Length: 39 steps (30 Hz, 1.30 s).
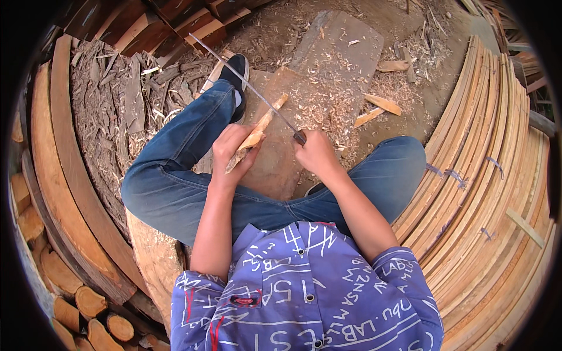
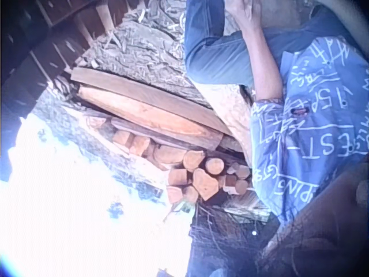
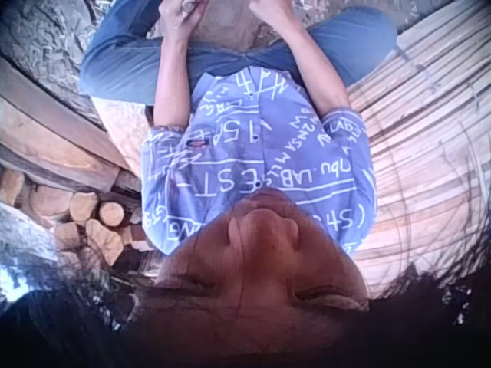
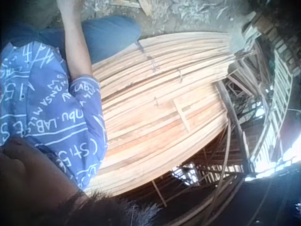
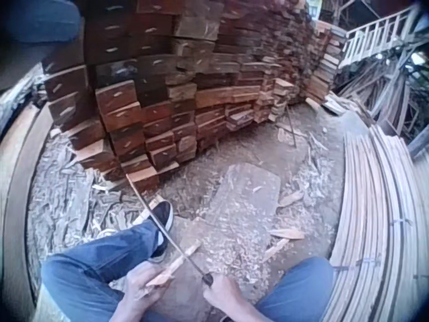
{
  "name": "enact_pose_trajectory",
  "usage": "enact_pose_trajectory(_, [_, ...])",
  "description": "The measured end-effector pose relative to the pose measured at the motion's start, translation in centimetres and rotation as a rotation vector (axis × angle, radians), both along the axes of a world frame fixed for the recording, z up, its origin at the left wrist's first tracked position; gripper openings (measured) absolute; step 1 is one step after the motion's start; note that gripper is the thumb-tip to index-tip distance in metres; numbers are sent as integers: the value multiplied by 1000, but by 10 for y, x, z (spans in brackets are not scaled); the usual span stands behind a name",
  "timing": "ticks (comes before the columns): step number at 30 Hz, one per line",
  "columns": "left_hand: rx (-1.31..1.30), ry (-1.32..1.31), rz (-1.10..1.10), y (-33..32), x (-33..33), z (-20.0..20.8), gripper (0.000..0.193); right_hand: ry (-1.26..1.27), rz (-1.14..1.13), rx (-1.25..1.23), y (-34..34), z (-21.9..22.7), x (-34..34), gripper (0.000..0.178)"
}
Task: The person sits cross-legged on the ground and uses a long, curved knife to shave and shape a piece of wood. They hold the wood in their left hand and repeatedly draw the knife along its surface to remove thin layers, occasionally pausing to inspect the piece.
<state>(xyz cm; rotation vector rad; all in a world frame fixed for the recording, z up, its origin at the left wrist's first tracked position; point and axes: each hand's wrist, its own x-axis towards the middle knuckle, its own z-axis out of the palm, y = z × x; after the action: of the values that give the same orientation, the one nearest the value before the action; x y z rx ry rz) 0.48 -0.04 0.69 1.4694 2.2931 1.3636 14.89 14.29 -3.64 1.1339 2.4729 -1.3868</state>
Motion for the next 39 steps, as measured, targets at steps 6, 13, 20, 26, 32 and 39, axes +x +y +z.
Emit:
enact_pose_trajectory(6, [-72,26,-3,-3,3,8,23,-12,0,-51,-11,17,0,17])
enact_pose_trajectory(13, [-60,25,-44,2,5,3,23,-54,-135,-90,15,-24,11,21])
enact_pose_trajectory(20, [-80,14,-22,-3,2,3,21,23,-86,-113,-6,16,-3,23])
enact_pose_trajectory(26, [-66,13,-24,1,4,5,22,53,-48,33,-5,-14,2,21])
enact_pose_trajectory(32, [-79,38,-17,-2,5,4,21,111,-49,-74,-8,25,-5,19])
enact_pose_trajectory(39, [-58,35,-51,2,8,6,21,7,-43,-53,-1,-5,7,18])
